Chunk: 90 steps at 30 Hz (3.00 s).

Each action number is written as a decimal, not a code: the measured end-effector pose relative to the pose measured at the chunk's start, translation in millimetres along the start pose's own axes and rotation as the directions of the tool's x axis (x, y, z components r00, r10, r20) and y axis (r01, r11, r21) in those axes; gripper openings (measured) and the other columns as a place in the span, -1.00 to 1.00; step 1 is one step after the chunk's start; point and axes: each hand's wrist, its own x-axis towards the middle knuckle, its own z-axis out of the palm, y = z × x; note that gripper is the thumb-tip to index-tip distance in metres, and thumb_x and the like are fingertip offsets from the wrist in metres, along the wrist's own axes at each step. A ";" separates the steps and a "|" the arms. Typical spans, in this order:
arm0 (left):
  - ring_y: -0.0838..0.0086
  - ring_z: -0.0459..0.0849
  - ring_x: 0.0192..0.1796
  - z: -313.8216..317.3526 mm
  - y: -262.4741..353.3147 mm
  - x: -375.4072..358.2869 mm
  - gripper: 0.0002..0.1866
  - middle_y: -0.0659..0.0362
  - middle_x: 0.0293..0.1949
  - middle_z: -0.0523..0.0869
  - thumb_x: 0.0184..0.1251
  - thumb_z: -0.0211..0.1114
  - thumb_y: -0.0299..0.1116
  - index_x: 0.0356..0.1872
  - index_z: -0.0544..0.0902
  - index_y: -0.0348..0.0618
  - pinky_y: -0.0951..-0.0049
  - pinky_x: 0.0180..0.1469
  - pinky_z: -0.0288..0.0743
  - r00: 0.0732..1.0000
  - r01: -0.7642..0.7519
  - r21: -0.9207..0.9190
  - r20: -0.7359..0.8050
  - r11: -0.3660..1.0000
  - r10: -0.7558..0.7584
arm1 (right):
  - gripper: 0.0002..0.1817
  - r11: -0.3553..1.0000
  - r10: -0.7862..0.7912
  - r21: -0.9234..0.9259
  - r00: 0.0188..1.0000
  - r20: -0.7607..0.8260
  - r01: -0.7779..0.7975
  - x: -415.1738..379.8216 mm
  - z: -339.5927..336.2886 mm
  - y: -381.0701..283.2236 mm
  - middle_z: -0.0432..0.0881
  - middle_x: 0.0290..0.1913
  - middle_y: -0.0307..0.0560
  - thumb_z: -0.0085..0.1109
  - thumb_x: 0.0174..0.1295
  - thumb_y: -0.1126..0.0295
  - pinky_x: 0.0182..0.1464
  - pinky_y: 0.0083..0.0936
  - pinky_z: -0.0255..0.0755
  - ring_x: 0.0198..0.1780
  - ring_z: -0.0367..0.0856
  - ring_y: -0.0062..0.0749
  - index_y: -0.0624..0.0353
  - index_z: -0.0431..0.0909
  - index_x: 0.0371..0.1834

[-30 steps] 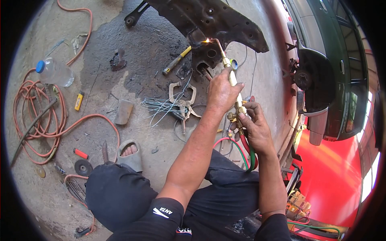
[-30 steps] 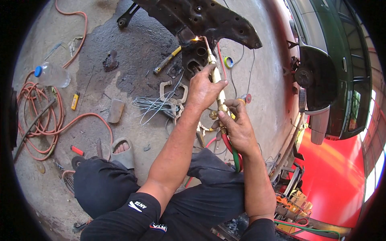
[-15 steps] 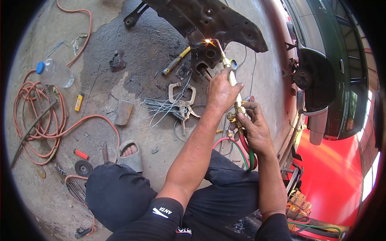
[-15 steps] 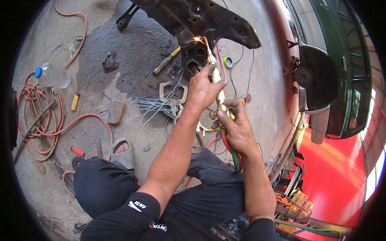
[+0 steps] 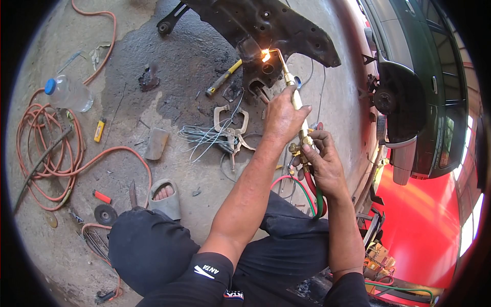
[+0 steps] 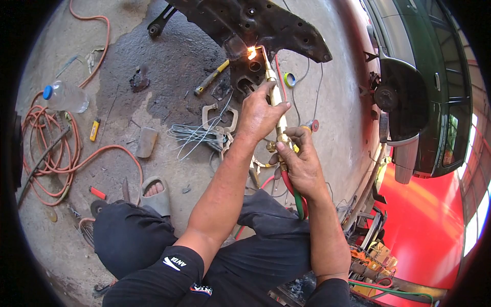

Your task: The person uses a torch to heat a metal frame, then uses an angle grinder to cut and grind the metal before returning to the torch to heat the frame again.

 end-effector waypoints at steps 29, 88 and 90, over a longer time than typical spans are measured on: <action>-0.07 0.78 0.15 -3.5 2.7 -1.3 -0.30 -0.31 0.07 0.76 0.13 0.58 -0.19 0.30 0.63 -0.31 0.12 0.26 0.60 1.000 0.028 0.000 0.010 1.000 -0.028 | -0.70 0.999 0.017 0.039 1.000 0.003 -0.017 1.0 -0.4 3.0 0.60 0.01 -0.03 0.16 0.57 0.41 -0.42 -0.59 0.62 -0.23 0.75 -0.46 0.21 0.33 0.23; -0.10 0.76 0.08 2.8 -4.8 1.1 -0.31 -0.28 -0.03 0.77 0.12 0.58 -0.22 0.28 0.62 -0.33 0.01 0.23 0.56 1.000 -0.023 -0.038 -0.009 0.999 0.023 | -0.50 0.998 0.057 0.021 0.998 -0.039 -0.057 6.1 -1.5 8.2 0.71 -0.13 -0.07 -0.12 0.71 0.03 -0.48 -0.58 0.56 -0.37 0.71 -0.50 0.24 0.52 0.33; -0.10 0.76 0.08 2.8 -4.8 1.2 -0.31 -0.28 -0.03 0.77 0.12 0.58 -0.22 0.27 0.63 -0.33 0.01 0.23 0.56 1.000 -0.021 -0.036 -0.012 0.999 0.020 | -0.49 0.998 0.055 0.019 0.998 -0.035 -0.054 6.7 -1.9 8.6 0.71 -0.13 -0.07 -0.13 0.71 0.03 -0.48 -0.58 0.56 -0.37 0.71 -0.49 0.25 0.51 0.34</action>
